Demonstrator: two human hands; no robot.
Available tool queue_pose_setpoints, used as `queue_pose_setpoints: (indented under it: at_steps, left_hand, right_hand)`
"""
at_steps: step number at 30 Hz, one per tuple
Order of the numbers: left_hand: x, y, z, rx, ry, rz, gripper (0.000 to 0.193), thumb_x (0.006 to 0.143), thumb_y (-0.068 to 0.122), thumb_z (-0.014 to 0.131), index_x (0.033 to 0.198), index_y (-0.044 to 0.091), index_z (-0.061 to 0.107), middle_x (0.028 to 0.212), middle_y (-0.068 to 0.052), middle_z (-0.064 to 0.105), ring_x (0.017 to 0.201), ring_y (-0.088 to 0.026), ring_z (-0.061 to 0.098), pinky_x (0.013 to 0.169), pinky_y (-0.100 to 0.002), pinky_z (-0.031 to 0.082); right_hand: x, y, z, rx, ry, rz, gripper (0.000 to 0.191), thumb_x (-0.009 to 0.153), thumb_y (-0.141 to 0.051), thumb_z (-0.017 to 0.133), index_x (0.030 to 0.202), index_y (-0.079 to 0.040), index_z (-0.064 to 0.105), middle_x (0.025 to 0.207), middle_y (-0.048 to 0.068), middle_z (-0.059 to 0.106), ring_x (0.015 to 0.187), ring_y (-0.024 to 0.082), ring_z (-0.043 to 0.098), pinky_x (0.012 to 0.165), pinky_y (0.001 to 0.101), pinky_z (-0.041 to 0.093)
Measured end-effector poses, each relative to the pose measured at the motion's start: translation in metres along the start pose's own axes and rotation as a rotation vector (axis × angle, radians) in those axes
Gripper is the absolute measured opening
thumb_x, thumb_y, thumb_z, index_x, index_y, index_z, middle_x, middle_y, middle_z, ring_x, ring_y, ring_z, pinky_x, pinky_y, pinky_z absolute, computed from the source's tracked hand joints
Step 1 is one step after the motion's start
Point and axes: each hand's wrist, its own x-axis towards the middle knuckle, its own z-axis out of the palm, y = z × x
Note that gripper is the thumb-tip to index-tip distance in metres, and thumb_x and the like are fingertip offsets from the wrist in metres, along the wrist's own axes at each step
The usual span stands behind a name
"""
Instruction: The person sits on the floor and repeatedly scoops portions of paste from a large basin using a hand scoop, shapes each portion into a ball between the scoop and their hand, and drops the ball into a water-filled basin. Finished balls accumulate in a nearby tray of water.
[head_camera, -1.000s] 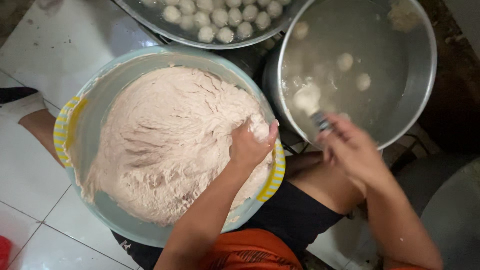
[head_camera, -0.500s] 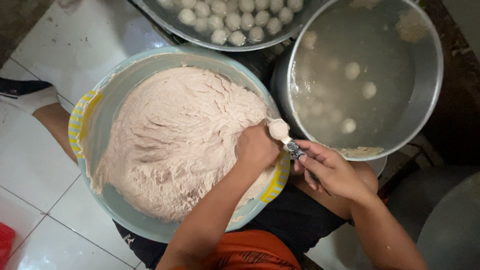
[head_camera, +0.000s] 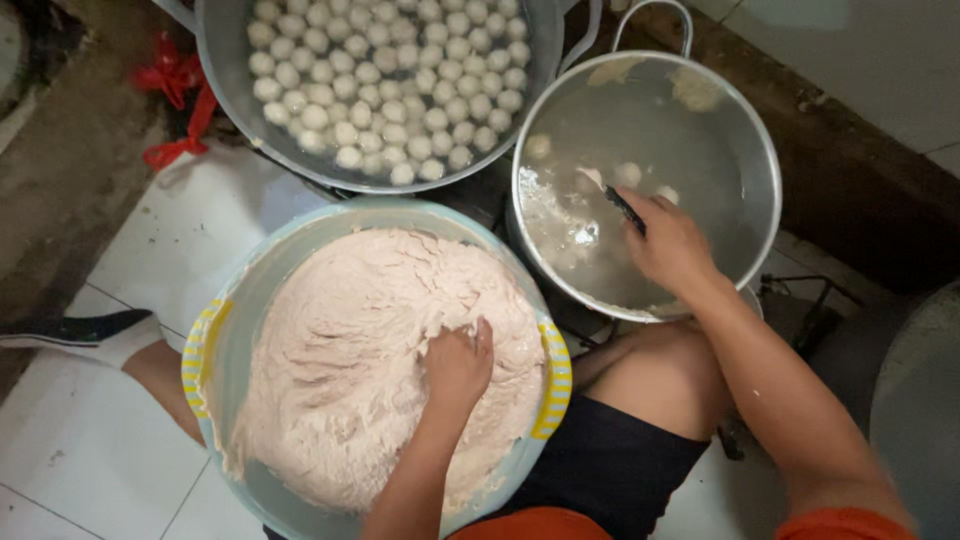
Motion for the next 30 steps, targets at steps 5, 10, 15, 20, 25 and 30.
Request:
queue_pose_setpoints:
  at_steps: [5,10,15,20,25,30]
  left_hand:
    - [-0.004,-0.004,-0.009,0.017,0.008,-0.032,0.052,0.092,0.042,0.063,0.093,-0.008,0.075,0.093,-0.037,0.069,0.084,-0.051,0.069,0.078,-0.057,0.055]
    - [-0.005,-0.012,-0.016,-0.003,0.011,-0.040,0.051,0.091,0.043,0.064,0.094,-0.007,0.075,0.096,-0.036,0.069,0.088,-0.051,0.069,0.083,-0.055,0.056]
    - [-0.006,-0.022,-0.023,-0.015,-0.026,-0.102,0.053,0.090,0.044,0.066,0.095,-0.009,0.074,0.095,-0.037,0.069,0.090,-0.052,0.067,0.084,-0.057,0.053]
    - [-0.003,-0.011,-0.028,0.031,0.020,-0.130,0.048,0.095,0.041,0.062,0.097,-0.005,0.075,0.100,-0.033,0.070,0.092,-0.050,0.068,0.096,-0.054,0.051]
    - [0.011,0.024,-0.015,0.098,-0.030,0.335,0.035,0.089,0.033,0.061,0.103,0.003,0.072,0.109,-0.025,0.072,0.100,-0.046,0.064,0.100,-0.061,0.041]
    - [0.018,0.032,0.004,0.238,-0.186,0.419,0.036,0.097,0.036,0.059,0.114,0.006,0.071,0.108,-0.025,0.070,0.109,-0.045,0.064,0.108,-0.063,0.039]
  right_hand:
    - [-0.029,0.019,-0.018,0.434,0.238,0.228,0.045,0.106,-0.016,0.061,0.150,-0.009,0.054,0.107,0.018,0.064,0.087,0.023,0.063,0.074,0.0393,0.051]
    - [-0.092,0.073,-0.034,0.957,0.613,0.508,0.043,0.110,-0.009,0.054,0.152,-0.011,0.044,0.099,0.002,0.063,0.078,0.012,0.060,0.064,0.0293,0.048]
    - [-0.144,0.118,0.006,0.911,0.665,0.673,0.029,0.118,-0.020,0.051,0.144,-0.007,0.050,0.103,0.007,0.061,0.079,0.016,0.058,0.066,0.0318,0.046]
    - [-0.144,0.111,0.035,0.471,0.338,0.745,0.031,0.113,-0.021,0.055,0.135,0.001,0.052,0.113,0.013,0.064,0.097,0.023,0.062,0.082,0.0363,0.049]
    - [-0.108,0.080,0.031,0.379,0.009,0.769,0.037,0.109,-0.019,0.055,0.140,-0.002,0.050,0.120,0.012,0.062,0.102,0.023,0.061,0.085,0.0365,0.049]
    - [-0.070,0.060,0.033,0.265,-0.158,0.750,0.037,0.108,-0.019,0.057,0.140,-0.001,0.050,0.120,0.013,0.062,0.103,0.024,0.061,0.085,0.0373,0.049]
